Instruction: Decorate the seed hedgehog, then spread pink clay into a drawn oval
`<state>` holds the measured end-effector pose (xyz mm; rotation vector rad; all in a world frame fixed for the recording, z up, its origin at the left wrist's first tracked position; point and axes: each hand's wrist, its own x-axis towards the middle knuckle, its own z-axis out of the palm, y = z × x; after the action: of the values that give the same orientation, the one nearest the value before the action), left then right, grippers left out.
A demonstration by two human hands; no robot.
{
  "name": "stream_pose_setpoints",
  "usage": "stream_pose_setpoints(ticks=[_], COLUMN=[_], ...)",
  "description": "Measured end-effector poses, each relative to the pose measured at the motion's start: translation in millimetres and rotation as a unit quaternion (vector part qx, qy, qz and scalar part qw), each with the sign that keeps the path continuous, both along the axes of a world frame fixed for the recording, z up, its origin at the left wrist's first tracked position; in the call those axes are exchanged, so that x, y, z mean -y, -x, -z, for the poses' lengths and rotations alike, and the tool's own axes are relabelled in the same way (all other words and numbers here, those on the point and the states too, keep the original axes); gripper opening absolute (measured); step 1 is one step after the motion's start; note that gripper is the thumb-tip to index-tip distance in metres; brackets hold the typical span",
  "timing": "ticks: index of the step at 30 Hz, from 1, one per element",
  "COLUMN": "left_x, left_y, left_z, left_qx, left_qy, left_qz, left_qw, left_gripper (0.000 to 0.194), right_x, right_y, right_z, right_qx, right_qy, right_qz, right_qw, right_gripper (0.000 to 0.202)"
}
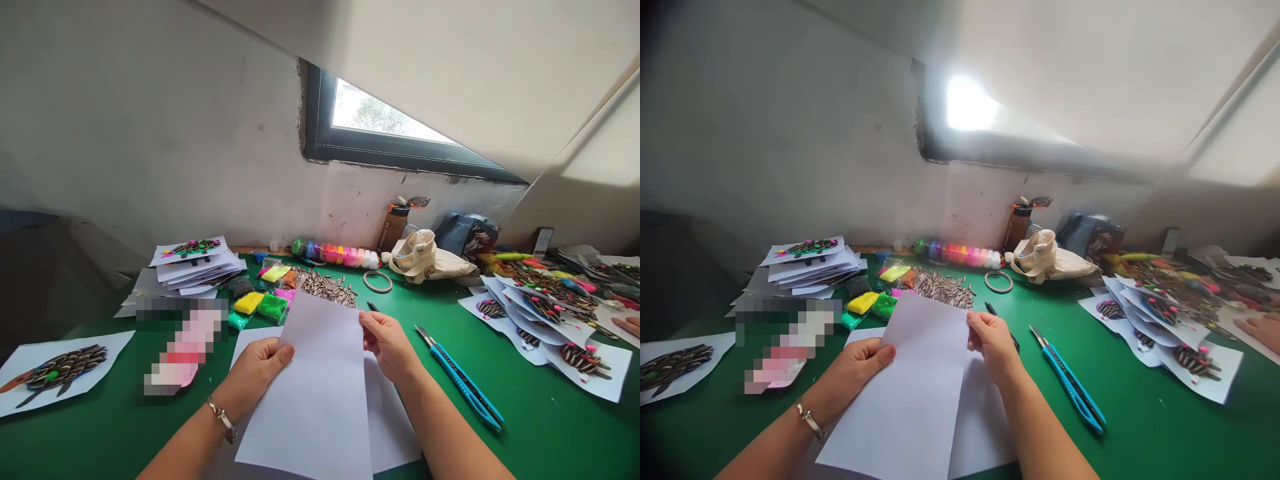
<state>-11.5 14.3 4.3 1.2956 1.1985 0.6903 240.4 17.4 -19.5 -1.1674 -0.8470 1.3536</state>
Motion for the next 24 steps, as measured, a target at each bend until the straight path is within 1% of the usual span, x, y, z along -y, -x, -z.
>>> stream_pose_setpoints(ticks=[2,5,7,11,15,19,21,24], left_x=[-1.3,-4.0,-5.6,-9.2,-12.6,-12.7,-11.9,-11.4], left_y=[3.2,8.1,10.6,15.0,18.4,17.9,17.0,16.9], left_z=[-2.4,-5.2,-5.8,-4.3,-1.3,0.0,-0.2,-0.4], left_qx=[0.003,0.010,0.013,0.008,0.007,-0.015,-0.030,-0.044], left_qy=[-0.003,-0.011,-0.009,-0.005,-0.032,-0.070,-0.090,-0.110], left_qz=[-0.018,-0.046,-0.055,-0.072,-0.092,-0.111,-0.120,-0.124], left_qw=[1.000,0.999,0.998,0.997,0.995,0.991,0.988,0.985], left_gripper=[0.046,0.045,0.045,0.045,0.043,0.043,0.043,0.043], right_x=[3.2,11.0,15.3,18.8,22.7,28.4,29.0,27.4], right_y=[3.5,17.1,26.0,34.0,36.8,40.3,41.0,40.7], right_z=[-0.3,1.1,2.1,2.2,0.3,-0.6,0.9,3.8], right_qx=[-0.008,-0.006,-0.019,-0.050,-0.041,-0.058,-0.036,0.000], right_qy=[0.025,0.049,0.054,0.063,0.081,0.077,0.071,0.052], right_qz=[-0.050,-0.163,-0.198,-0.193,-0.254,-0.276,-0.283,-0.275], right_qw=[0.998,0.985,0.978,0.978,0.963,0.956,0.956,0.960], right_gripper=[0.043,0.043,0.041,0.033,0.033,0.030,0.031,0.034])
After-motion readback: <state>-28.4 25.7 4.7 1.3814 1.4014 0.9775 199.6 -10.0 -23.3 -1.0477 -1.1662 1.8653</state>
